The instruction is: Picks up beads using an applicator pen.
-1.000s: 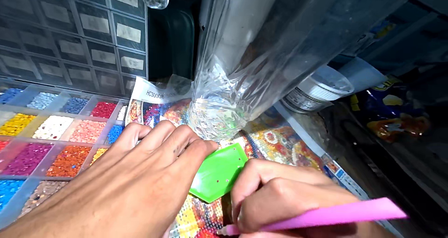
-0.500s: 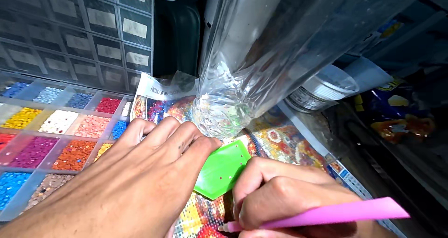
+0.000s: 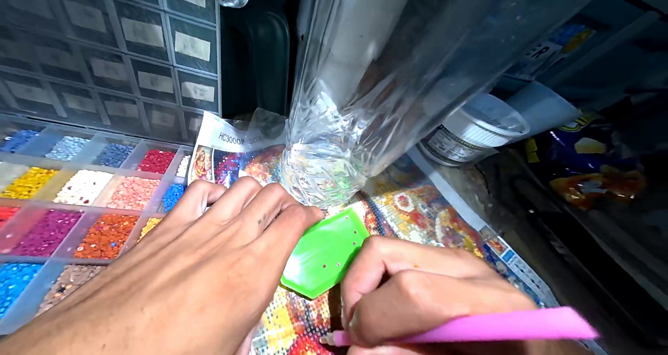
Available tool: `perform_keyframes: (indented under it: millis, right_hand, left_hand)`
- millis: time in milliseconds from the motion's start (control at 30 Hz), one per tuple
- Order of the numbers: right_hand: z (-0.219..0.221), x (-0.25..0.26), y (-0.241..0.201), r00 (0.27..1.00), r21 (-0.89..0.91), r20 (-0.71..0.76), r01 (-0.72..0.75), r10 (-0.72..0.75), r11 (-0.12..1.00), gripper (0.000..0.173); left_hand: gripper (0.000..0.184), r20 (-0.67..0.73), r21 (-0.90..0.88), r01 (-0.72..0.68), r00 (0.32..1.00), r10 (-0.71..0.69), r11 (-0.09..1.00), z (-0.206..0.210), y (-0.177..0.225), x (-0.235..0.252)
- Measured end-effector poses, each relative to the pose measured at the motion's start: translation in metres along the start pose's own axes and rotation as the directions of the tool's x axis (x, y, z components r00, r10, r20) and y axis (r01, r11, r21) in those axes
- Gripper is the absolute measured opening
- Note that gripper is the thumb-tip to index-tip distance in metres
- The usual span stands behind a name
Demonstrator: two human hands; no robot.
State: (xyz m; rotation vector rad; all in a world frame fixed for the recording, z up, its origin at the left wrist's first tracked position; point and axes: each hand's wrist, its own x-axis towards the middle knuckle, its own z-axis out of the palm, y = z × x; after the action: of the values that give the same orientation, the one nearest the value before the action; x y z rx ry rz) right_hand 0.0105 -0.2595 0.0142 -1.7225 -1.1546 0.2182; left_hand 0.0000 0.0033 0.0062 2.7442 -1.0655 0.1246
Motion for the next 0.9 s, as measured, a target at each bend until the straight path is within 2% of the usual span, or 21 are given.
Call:
perform_keyframes:
  millis: [100,200,267,333,467,533,567,600,700,767,900]
  right_hand:
    - [-0.012,0.002,-0.009,0.977,0.164,-0.214,0.028,0.008,0.986,0.008]
    - [-0.034,-0.002,-0.012,0.925,0.063,-0.378,-0.008,0.031,0.998,0.016]
    - [-0.046,-0.008,-0.008,0.911,-0.034,-0.410,-0.072,0.052,0.997,0.031]
    - [-0.053,-0.013,-0.005,0.896,-0.066,-0.431,-0.145,0.103,0.987,0.037]
    - [-0.054,-0.019,0.000,0.900,-0.149,-0.398,-0.257,0.180,0.955,0.038]
    - [-0.051,-0.022,0.001,0.910,-0.225,-0.357,-0.304,0.212,0.926,0.029]
    - [-0.049,-0.023,0.003,0.920,-0.258,-0.336,-0.298,0.204,0.919,0.024]
    - [-0.047,-0.023,0.004,0.929,-0.277,-0.316,-0.284,0.192,0.918,0.026]
    - [-0.040,-0.023,0.006,0.945,-0.393,-0.272,-0.281,0.181,0.876,0.041]
    - [-0.038,-0.024,0.008,0.957,-0.437,-0.237,-0.256,0.164,0.862,0.043]
    - [-0.038,-0.025,0.010,0.969,-0.421,-0.220,-0.201,0.115,0.885,0.043]
  left_hand:
    - [0.085,0.009,-0.020,-0.006,1.000,0.007,1.000,-0.001,-0.002,0.000]
    - [0.075,-0.006,-0.097,0.023,1.000,-0.023,0.995,-0.001,-0.002,-0.001]
    - [0.070,-0.018,-0.150,0.050,0.998,-0.053,0.987,-0.001,-0.001,0.000]
    - [0.068,-0.001,-0.153,0.087,0.996,-0.088,0.984,-0.002,0.000,0.000]
    - [0.059,-0.059,-0.162,0.093,0.993,-0.104,0.982,0.004,0.000,-0.002]
    - [0.057,-0.096,-0.188,0.081,0.990,-0.101,0.979,0.006,-0.002,-0.003]
    - [0.055,-0.116,-0.202,0.074,0.988,-0.099,0.977,0.006,-0.002,-0.003]
    - [0.054,-0.136,-0.214,0.068,0.986,-0.098,0.975,0.007,-0.002,-0.003]
    - [0.052,-0.168,-0.235,0.042,0.982,-0.083,0.971,0.007,-0.002,-0.003]
    - [0.050,-0.175,-0.237,0.024,0.982,-0.067,0.971,0.007,-0.003,-0.003]
    - [0.050,-0.205,-0.235,-0.010,0.978,-0.040,0.972,0.009,-0.003,-0.002]
